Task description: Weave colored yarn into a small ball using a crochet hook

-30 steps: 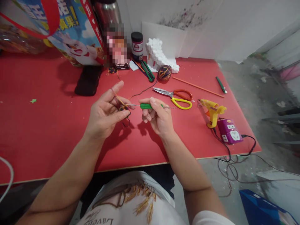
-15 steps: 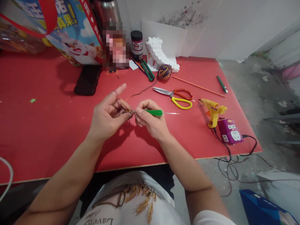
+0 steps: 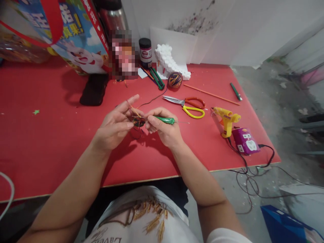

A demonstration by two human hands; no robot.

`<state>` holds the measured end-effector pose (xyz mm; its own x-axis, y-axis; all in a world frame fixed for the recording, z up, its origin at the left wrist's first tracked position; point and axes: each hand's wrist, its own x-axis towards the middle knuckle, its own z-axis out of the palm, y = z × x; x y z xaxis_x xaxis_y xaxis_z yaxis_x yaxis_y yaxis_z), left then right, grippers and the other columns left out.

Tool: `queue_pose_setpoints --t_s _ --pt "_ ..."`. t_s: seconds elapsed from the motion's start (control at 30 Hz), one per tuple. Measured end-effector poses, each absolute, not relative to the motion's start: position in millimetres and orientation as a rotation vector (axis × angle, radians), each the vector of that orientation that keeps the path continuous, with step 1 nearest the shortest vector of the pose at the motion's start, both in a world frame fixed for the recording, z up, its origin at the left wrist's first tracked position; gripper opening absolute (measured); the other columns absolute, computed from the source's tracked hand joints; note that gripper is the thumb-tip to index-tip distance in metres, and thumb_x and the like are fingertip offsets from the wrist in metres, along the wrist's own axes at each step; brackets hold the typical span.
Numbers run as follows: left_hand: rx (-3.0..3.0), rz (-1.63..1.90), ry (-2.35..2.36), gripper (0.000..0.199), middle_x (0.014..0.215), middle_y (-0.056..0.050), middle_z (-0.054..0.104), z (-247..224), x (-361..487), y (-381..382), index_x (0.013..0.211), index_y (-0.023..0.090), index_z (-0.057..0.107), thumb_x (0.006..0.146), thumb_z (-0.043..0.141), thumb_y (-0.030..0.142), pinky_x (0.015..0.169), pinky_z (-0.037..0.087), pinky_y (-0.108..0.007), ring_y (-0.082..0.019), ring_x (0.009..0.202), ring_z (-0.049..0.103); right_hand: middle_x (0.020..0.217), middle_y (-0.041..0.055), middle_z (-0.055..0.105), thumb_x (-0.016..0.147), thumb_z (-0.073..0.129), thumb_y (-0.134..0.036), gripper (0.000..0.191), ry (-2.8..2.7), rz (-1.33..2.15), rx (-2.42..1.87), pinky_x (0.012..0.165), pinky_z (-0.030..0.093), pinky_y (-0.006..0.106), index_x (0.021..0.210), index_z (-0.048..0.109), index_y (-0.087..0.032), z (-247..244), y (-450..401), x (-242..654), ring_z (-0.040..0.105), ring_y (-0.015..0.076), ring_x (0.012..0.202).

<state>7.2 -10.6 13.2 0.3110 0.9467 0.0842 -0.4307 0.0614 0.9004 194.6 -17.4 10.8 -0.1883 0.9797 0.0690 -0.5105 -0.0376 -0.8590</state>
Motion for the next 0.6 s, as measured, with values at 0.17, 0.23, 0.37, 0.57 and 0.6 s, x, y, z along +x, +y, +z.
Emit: queue_pose_setpoints --t_s 0.17,0.23,0.37,0.57,0.6 --pt "1.054 1.185 0.738 0.078 0.1 -0.005 0.078 13.7 9.5 -10.2 0.155 0.02 0.062 0.082 0.088 0.023 0.091 0.059 -0.029 -0.017 0.094 0.073 0.063 -0.0025 0.071 0.081 0.092 -0.038 0.024 -0.925 1.548 -0.685 0.051 0.043 0.023 0.086 0.076 -0.02 11.4 -15.7 193.1 0.055 0.009 0.052" --pt "1.053 1.178 0.754 0.084 0.095 -0.004 0.077 14.9 10.1 -11.0 0.16 0.016 0.057 0.083 0.088 0.023 0.087 0.059 -0.028 -0.016 0.089 0.073 0.062 -0.0024 0.071 0.081 0.091 -0.038 0.024 -0.919 1.546 -0.669 0.051 0.042 0.023 0.084 0.077 -0.019 11.6 -15.2 192.7 0.051 0.008 0.05" --pt "1.07 1.164 0.783 0.089 0.092 -0.003 0.077 16.6 9.8 -12.0 0.162 0.016 0.054 0.081 0.089 0.022 0.081 0.058 -0.026 -0.015 0.085 0.072 0.062 -0.0009 0.071 0.085 0.089 -0.041 0.024 -0.964 1.541 -0.687 0.051 0.04 0.024 0.083 0.079 -0.019 10.5 -14.7 194.6 0.048 0.0076 0.049" --pt "1.139 1.178 0.741 0.076 0.096 -0.007 0.08 16.5 6.9 -11.3 0.152 0.018 0.065 0.079 0.087 0.02 0.083 0.058 -0.03 -0.018 0.089 0.074 0.058 -0.0013 0.064 0.087 0.087 -0.039 0.024 -1.058 1.519 -0.704 0.05 0.033 0.024 0.078 0.08 -0.018 8.3 -13.7 200.5 0.045 0.0079 0.048" --pt "1.145 1.176 0.726 0.074 0.096 -0.007 0.08 16.6 6.5 -11.2 0.152 0.018 0.065 0.08 0.086 0.02 0.083 0.058 -0.03 -0.018 0.088 0.074 0.057 -0.0012 0.063 0.086 0.086 -0.039 0.026 -1.058 1.516 -0.706 0.049 0.031 0.024 0.076 0.079 -0.017 8.6 -13.4 201.0 0.044 0.0077 0.048"
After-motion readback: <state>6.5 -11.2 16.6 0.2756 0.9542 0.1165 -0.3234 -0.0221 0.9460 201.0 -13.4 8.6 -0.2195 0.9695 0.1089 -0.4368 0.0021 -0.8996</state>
